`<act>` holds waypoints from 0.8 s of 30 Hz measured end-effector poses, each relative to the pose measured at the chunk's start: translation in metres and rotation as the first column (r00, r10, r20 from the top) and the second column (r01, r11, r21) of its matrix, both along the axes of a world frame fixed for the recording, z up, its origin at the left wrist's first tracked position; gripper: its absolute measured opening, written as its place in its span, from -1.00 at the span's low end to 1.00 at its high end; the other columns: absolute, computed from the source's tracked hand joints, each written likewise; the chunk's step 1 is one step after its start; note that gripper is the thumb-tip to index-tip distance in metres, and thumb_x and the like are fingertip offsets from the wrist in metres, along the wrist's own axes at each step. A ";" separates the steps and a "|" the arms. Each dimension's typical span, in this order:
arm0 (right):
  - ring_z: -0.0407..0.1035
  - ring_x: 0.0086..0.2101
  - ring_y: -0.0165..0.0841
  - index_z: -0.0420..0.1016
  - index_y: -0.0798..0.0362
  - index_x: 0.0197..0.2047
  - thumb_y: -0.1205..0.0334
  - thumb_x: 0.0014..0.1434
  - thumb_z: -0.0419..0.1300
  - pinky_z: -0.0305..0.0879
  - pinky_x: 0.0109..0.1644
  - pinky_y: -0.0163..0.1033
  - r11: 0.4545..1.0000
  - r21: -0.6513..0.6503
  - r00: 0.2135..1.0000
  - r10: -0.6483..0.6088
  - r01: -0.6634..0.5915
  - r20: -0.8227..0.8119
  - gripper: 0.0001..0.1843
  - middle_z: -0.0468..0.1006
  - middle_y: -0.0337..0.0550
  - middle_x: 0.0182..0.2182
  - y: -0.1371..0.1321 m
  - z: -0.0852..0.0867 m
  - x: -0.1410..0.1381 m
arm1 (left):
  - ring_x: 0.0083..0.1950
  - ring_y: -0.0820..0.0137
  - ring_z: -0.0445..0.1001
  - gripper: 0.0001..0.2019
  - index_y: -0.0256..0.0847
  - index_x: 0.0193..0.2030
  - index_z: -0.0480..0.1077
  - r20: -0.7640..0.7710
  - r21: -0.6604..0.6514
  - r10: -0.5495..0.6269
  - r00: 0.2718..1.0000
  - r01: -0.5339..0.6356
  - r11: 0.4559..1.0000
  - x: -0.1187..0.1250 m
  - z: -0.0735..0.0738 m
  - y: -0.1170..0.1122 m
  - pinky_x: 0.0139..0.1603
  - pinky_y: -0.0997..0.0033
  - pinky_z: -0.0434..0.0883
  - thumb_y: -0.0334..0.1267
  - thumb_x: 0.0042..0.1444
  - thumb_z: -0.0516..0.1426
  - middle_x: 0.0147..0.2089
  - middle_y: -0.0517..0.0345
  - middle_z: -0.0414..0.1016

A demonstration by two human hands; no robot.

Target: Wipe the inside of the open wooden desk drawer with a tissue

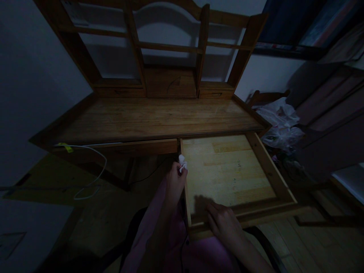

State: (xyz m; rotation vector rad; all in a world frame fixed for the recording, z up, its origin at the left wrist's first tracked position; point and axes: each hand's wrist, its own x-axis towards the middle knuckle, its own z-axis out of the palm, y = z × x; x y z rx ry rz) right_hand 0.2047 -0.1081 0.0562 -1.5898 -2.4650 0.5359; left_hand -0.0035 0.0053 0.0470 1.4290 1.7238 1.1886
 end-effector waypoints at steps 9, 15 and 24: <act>0.53 -0.24 -0.23 0.50 0.04 -0.07 0.44 0.30 0.01 0.31 -0.17 -0.20 1.000 -0.018 1.000 -0.008 0.008 0.009 -0.72 0.62 -0.07 -0.18 0.000 0.000 0.000 | -0.25 0.38 0.54 -0.87 -0.12 -0.19 0.35 0.083 0.083 -0.036 0.996 0.029 0.996 -0.010 -0.007 0.003 -0.23 0.49 0.34 -0.39 0.17 0.04 -0.26 0.18 0.55; 0.53 -0.26 -0.22 0.51 0.04 -0.09 0.43 0.28 0.01 0.32 -0.18 -0.19 1.000 -0.003 1.000 -0.005 0.005 0.003 -0.72 0.62 -0.07 -0.23 0.000 -0.003 0.001 | -0.24 0.36 0.56 -0.71 -0.16 -0.07 0.54 0.011 0.062 -0.045 0.999 0.044 0.997 -0.008 -0.002 0.001 -0.22 0.47 0.36 -0.42 0.19 0.03 -0.23 0.12 0.62; 0.52 -0.27 -0.23 0.49 0.05 -0.11 0.42 0.30 -0.01 0.32 -0.19 -0.19 1.000 0.000 1.000 -0.003 0.003 -0.014 -0.73 0.61 -0.07 -0.22 0.000 0.001 0.000 | -0.27 0.34 0.61 -0.83 -0.16 -0.12 0.53 0.044 0.028 -0.044 0.998 0.043 0.999 0.000 -0.003 0.004 -0.24 0.46 0.43 -0.20 0.21 0.17 -0.26 0.11 0.63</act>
